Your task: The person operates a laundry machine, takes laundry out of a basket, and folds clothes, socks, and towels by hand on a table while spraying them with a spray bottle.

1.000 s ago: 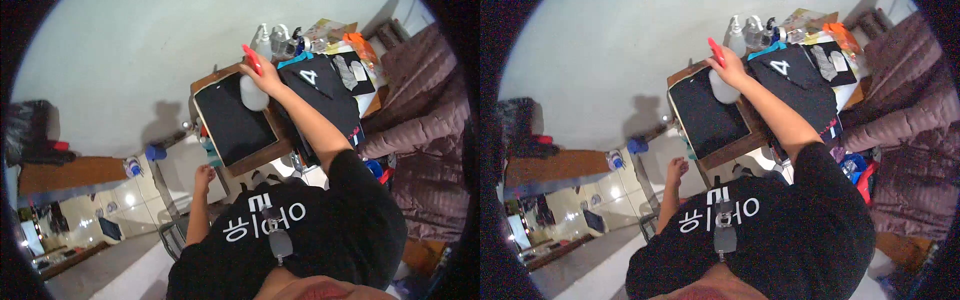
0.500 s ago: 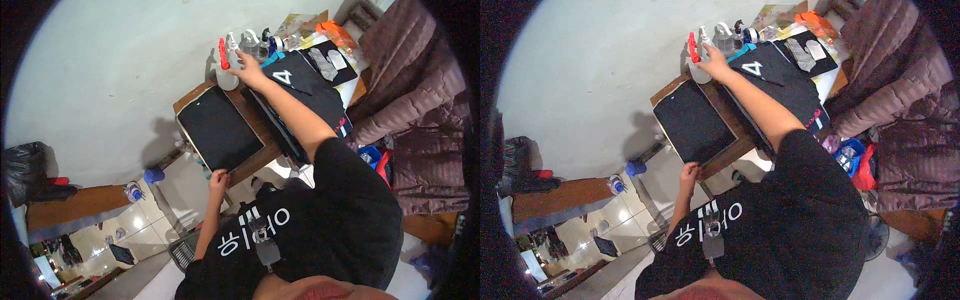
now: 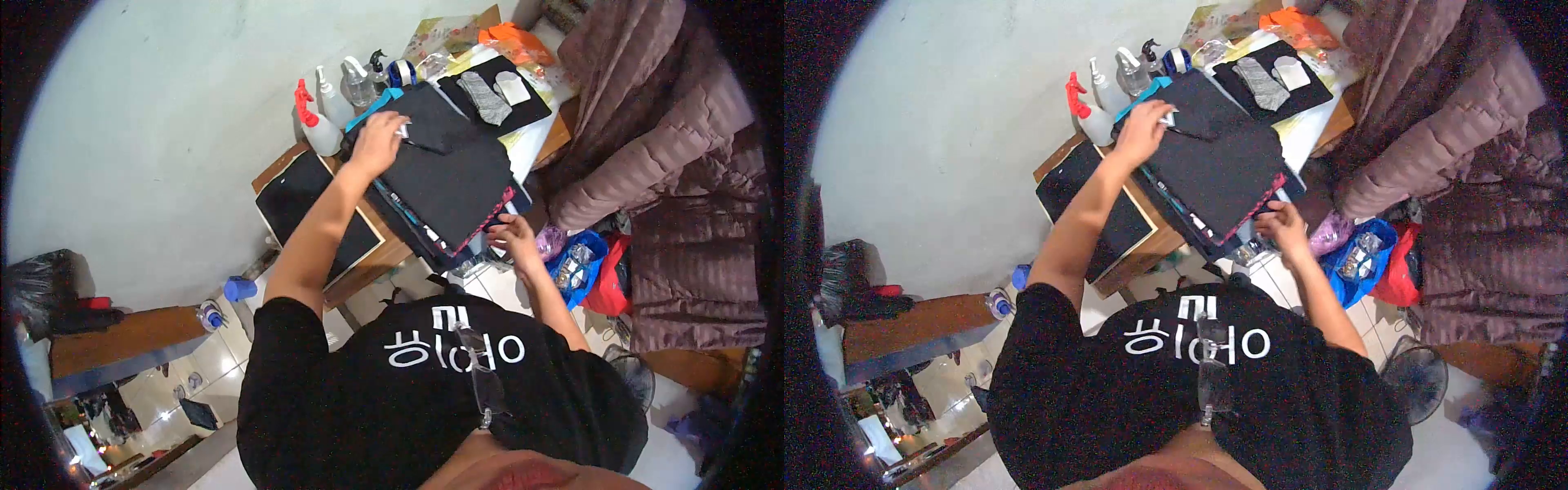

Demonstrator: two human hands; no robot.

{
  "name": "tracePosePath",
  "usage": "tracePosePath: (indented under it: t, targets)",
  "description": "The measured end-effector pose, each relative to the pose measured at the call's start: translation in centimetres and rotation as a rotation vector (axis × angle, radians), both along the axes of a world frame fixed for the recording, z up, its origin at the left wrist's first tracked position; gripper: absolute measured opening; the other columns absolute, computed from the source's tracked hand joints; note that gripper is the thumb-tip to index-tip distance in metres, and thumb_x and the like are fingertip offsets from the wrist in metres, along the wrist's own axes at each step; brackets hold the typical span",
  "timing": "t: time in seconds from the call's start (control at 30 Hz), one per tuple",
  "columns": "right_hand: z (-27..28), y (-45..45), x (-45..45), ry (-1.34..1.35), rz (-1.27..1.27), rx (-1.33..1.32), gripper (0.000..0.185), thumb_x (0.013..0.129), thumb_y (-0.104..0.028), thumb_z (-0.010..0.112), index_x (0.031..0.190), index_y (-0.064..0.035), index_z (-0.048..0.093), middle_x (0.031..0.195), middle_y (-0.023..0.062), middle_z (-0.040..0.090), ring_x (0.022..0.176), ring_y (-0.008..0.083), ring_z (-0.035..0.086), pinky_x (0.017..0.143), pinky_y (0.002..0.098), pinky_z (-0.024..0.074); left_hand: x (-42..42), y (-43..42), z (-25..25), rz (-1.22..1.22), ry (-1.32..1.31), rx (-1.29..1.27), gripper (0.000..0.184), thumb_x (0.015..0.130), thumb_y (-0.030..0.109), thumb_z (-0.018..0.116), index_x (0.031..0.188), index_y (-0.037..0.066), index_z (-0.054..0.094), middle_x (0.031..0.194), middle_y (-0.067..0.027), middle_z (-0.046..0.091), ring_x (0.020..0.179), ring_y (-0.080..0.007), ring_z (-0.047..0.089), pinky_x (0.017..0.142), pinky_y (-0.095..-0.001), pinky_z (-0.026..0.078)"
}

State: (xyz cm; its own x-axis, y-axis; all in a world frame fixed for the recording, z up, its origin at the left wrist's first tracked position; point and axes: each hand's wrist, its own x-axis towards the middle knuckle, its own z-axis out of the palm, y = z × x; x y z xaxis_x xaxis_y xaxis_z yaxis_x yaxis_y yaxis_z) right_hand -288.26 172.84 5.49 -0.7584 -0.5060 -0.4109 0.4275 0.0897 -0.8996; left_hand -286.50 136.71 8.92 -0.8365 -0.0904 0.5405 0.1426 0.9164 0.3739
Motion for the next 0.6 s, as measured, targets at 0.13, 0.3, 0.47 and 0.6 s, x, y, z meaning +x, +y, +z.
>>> tracePosePath:
  t: [0.13, 0.3, 0.47, 0.6]
  targets:
    - [0.1, -1.0, 0.0, -0.165, 0.000, -0.117, 0.042, 0.082, -0.001, 0.052, 0.120, 0.0029, 0.033, 0.100, 0.0169, 0.053, 0.088, 0.0246, 0.059, 0.078, 0.0334, 0.0511, -3.6, -1.4, 0.5, 0.224, -0.166, -0.150, 0.042, 0.070, 0.028, 0.071, 0.106, 0.011, 0.057, 0.101, -0.0111, 0.058, 0.099, -0.0299, 0.053, 0.083, -0.0451, 0.041]
    - [0.4, -1.0, -0.8, -0.293, -0.046, -0.066, 0.041, 0.082, -0.004, 0.054, 0.118, 0.0012, 0.034, 0.100, 0.0168, 0.054, 0.089, 0.0263, 0.059, 0.078, 0.0363, 0.0518, -6.8, -3.3, -0.5, 0.298, -0.323, 0.104, 0.030, 0.068, 0.029, 0.073, 0.086, 0.009, 0.060, 0.077, -0.0078, 0.062, 0.077, -0.0250, 0.060, 0.071, -0.0400, 0.043]
    - [-0.3, -1.0, -0.9, -0.144, 0.025, -0.044, 0.027, 0.083, -0.005, 0.055, 0.107, -0.0030, 0.042, 0.091, 0.0107, 0.056, 0.079, 0.0196, 0.058, 0.068, 0.0320, 0.0513, -8.7, -5.0, -2.7, 0.422, -0.188, 0.362, 0.023, 0.073, 0.023, 0.070, 0.085, 0.006, 0.060, 0.076, -0.0104, 0.061, 0.074, -0.0282, 0.060, 0.066, -0.0377, 0.047]
    - [1.0, -1.1, -0.3, -0.311, 0.067, -0.106, 0.027, 0.084, -0.004, 0.055, 0.109, -0.0002, 0.045, 0.097, 0.0122, 0.058, 0.084, 0.0202, 0.060, 0.073, 0.0315, 0.0508, -6.8, -5.7, -1.6, 0.449, -0.284, 0.299, 0.031, 0.077, 0.029, 0.066, 0.092, 0.003, 0.058, 0.085, -0.0153, 0.062, 0.082, -0.0321, 0.060, 0.072, -0.0407, 0.047]
